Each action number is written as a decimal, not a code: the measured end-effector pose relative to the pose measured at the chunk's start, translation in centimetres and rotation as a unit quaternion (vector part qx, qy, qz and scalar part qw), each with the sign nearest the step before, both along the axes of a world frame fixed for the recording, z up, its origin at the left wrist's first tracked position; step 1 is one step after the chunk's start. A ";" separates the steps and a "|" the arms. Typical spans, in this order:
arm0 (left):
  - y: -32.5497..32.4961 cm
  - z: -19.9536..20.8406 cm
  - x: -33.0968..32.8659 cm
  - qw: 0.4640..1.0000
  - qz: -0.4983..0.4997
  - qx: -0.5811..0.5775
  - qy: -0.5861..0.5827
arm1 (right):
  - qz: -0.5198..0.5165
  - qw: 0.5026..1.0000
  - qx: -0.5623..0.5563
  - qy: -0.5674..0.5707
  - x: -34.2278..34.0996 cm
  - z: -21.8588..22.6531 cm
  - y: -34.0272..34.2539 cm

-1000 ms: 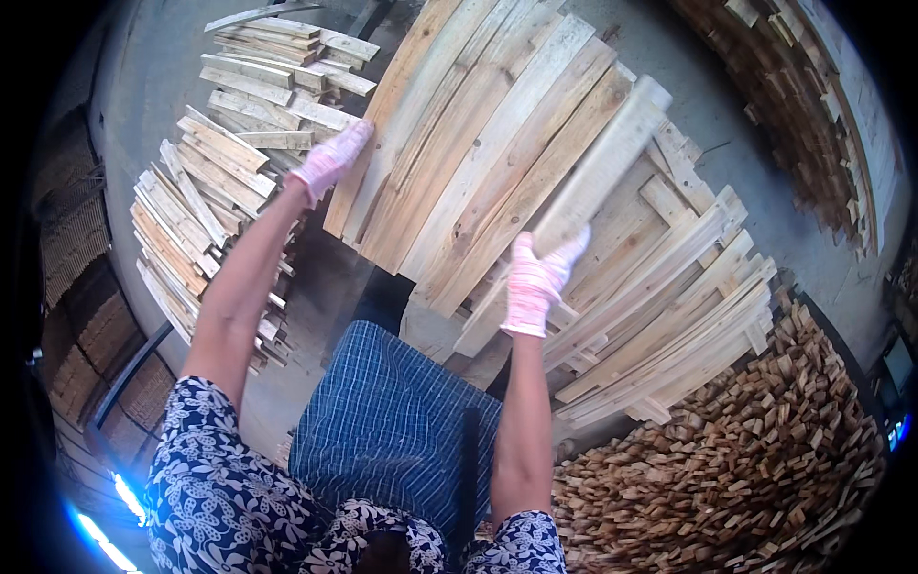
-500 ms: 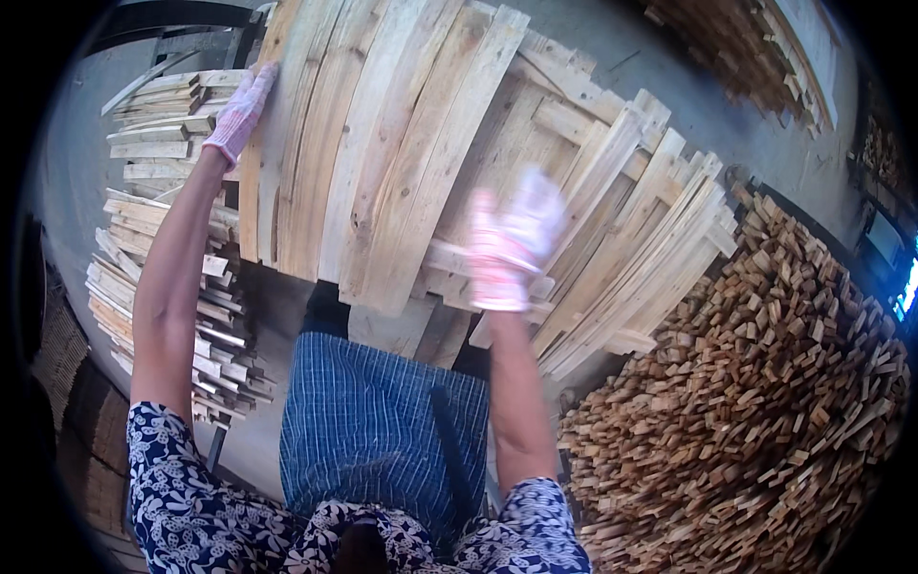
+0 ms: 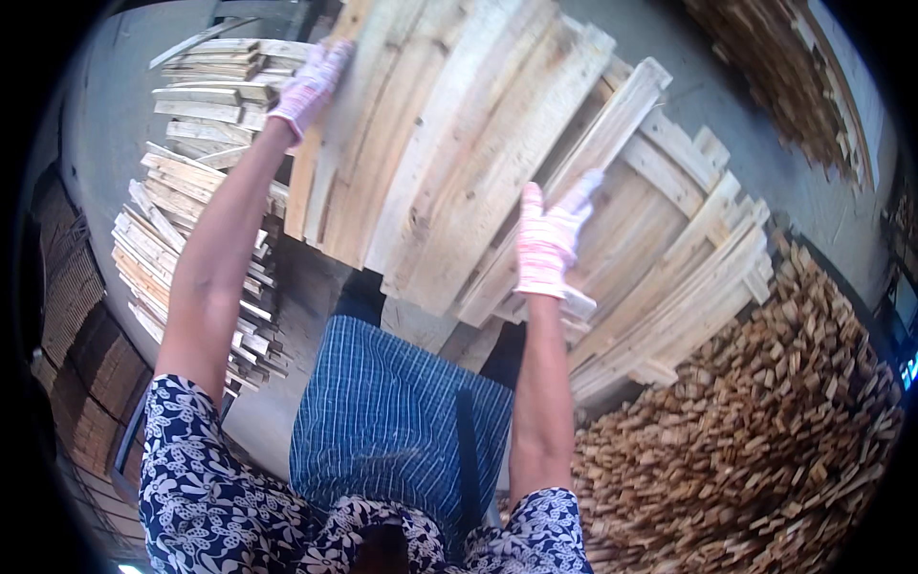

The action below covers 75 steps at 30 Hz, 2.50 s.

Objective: The person sits on the floor and repeatedly picks up light-colored wooden planks from a pile. They arrange the planks into a neat stack on a metal rack, handling them one by one or in small groups.

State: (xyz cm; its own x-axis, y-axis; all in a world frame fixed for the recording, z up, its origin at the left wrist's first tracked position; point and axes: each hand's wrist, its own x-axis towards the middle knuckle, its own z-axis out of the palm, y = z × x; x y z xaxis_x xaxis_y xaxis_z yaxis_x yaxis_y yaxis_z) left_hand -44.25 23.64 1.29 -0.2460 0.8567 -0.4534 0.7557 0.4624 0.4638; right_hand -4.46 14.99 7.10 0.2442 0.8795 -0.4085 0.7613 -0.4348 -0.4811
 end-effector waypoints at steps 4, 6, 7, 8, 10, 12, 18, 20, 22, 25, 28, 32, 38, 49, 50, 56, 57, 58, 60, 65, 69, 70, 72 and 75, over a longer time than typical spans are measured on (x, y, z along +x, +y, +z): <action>-1.5 -1.2 -1.7 0.999 0.016 0.021 0.030 | -0.015 0.995 -0.085 -0.041 -6.8 1.5 2.1; -1.4 -1.3 -0.1 0.990 0.137 0.029 -0.020 | 0.083 0.994 0.071 -0.013 -3.9 -0.3 0.1; -0.2 1.7 1.4 0.990 0.131 -0.030 -0.031 | 0.046 0.995 0.070 0.056 -2.5 0.7 -0.2; 1.6 5.3 3.2 0.989 0.115 -0.083 -0.047 | 0.001 0.990 0.077 0.118 -1.0 2.5 -0.3; 0.4 5.3 1.4 0.987 0.140 -0.050 -0.063 | -0.046 0.992 0.032 0.111 0.5 2.6 -1.4; 0.6 5.2 1.6 0.982 0.157 -0.050 -0.097 | 0.001 0.999 -0.033 0.025 4.8 1.2 -2.7; -0.4 6.0 0.7 0.962 0.160 -0.053 -0.215 | 0.079 0.991 -0.089 0.064 3.9 -0.3 -1.9; -1.7 7.2 -2.2 0.931 0.200 -0.014 -0.304 | 0.126 0.973 -0.188 -0.038 2.8 3.7 1.1; -4.4 6.3 -8.5 0.966 0.137 0.061 -0.212 | 0.202 0.951 -0.157 -0.175 0.3 6.6 4.8; -9.8 6.1 -22.3 0.998 0.050 0.008 -0.026 | 0.298 0.950 -0.031 -0.086 -13.0 11.2 8.5; -15.3 3.7 -34.5 0.981 0.102 -0.102 0.129 | 0.440 0.894 -0.009 0.090 -26.4 10.4 10.2; -17.0 -1.6 -42.6 0.960 0.156 -0.128 0.192 | 0.540 0.826 -0.015 0.164 -44.9 3.2 12.2; -17.8 -10.5 -42.2 0.946 0.188 0.028 0.264 | 0.584 0.774 0.054 0.238 -67.5 -10.7 19.0; -18.6 -10.7 -43.0 0.946 0.217 0.080 0.227 | 0.583 0.797 0.109 0.112 -93.9 -19.3 20.7; -18.6 -10.7 -43.1 0.945 0.222 0.084 0.224 | 0.588 0.794 0.085 0.128 -95.1 -19.8 20.1; -17.2 -10.6 -42.9 0.960 0.203 0.050 0.188 | 0.593 0.768 0.134 0.199 -95.9 -19.3 21.6; -17.5 -10.5 -42.9 0.959 0.205 0.042 0.193 | 0.599 0.756 0.175 0.194 -96.6 -16.5 20.2; -18.5 -10.5 -43.1 0.957 0.211 0.028 0.199 | 0.613 0.739 0.188 0.207 -97.9 -13.1 17.9; -19.0 -9.9 -43.4 0.958 0.214 0.022 0.192 | 0.615 0.758 0.132 0.173 -100.2 -6.9 15.6; -18.6 -10.2 -43.4 0.955 0.217 0.048 0.194 | 0.687 0.720 0.097 0.011 -101.9 -1.5 14.8; -17.2 -10.5 -42.7 0.954 0.208 0.063 0.208 | 0.764 0.623 0.126 -0.108 -92.7 -13.9 20.6; -17.0 -10.3 -42.7 0.954 0.206 0.065 0.206 | 0.731 0.672 0.075 -0.093 -89.7 -16.5 22.5; -17.9 -10.3 -42.7 0.953 0.211 0.058 0.209 | 0.772 0.625 -0.016 -0.110 -81.6 -19.6 23.9; -18.9 -11.0 -42.6 0.950 0.214 0.051 0.221 | 0.387 0.853 -0.325 0.128 -75.4 -18.4 18.2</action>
State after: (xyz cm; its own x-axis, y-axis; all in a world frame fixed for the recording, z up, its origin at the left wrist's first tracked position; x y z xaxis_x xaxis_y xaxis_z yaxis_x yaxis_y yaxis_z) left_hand -86.90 4.71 -9.67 -0.7292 0.6689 -0.1445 0.6397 0.7413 0.2033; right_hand -79.86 33.22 -11.30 -0.4773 0.3039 -0.8245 0.8476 -0.0883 -0.5232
